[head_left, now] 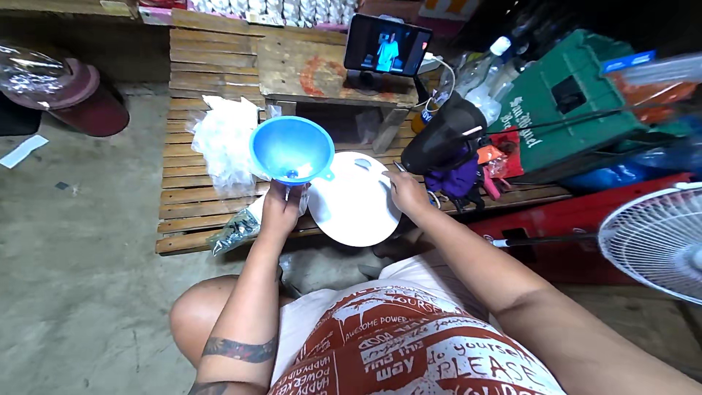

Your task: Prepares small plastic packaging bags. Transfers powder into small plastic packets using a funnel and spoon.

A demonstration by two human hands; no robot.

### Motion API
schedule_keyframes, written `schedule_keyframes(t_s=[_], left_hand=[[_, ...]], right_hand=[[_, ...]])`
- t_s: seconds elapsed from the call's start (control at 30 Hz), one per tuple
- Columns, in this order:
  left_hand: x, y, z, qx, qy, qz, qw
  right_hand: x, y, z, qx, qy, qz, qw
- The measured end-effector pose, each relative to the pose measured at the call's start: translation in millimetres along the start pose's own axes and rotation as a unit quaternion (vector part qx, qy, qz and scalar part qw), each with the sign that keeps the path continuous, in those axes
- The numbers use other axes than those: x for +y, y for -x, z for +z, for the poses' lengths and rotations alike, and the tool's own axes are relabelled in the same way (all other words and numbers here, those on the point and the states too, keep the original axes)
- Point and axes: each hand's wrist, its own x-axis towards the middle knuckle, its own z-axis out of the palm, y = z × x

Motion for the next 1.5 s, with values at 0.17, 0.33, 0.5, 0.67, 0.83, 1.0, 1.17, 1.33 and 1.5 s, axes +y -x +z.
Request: schedule_keyframes(t_s=[0.17,0.33,0.5,0.67,0.83,1.0,1.17,1.33,1.5], left_hand=[[-5,-5,2,0.006,0.006,-0.001,1.0],[-4,-5,3,0.009,0.006,0.003,1.0],[-3,-4,2,0.008,0.01,-0.005,1.0],[-4,-5,2,0.004,-0.007,0.003,1.0],[-4,-6,1,0.009,-0.001,0.008,1.0],[-6,-8,4,0.011,0.014,0.019,1.0],[-8,-10,6,0.014,0.015,0.02,1.0],[-11,-10,5,0.016,0.018,0.023,0.999],[1,-4,2,-0.005,-0.005,-0.006,1.0]], right_hand=[[3,3,-4,-0.033,0.005,-0.026,0.999],[5,1,-8,-0.011,-0.007,0.038,0.999],[6,8,-2,-0.048,-0.032,-0.037,0.998],[-1,2,-8,-0.044,-0.031,0.026,0.998],[-14,16,-11,-0.111,-0.076,-0.089,0.987],[-9,-1,-16,-0.035,-0.055,-0.017,0.998],[-21,13,-10,-0.102,-0.046,-0.052,0.992],[-14,12,-11,-0.075,-0.092,-0.109,0.987],[-14,-4,-8,-0.05,-0.056,0.013,0.997]])
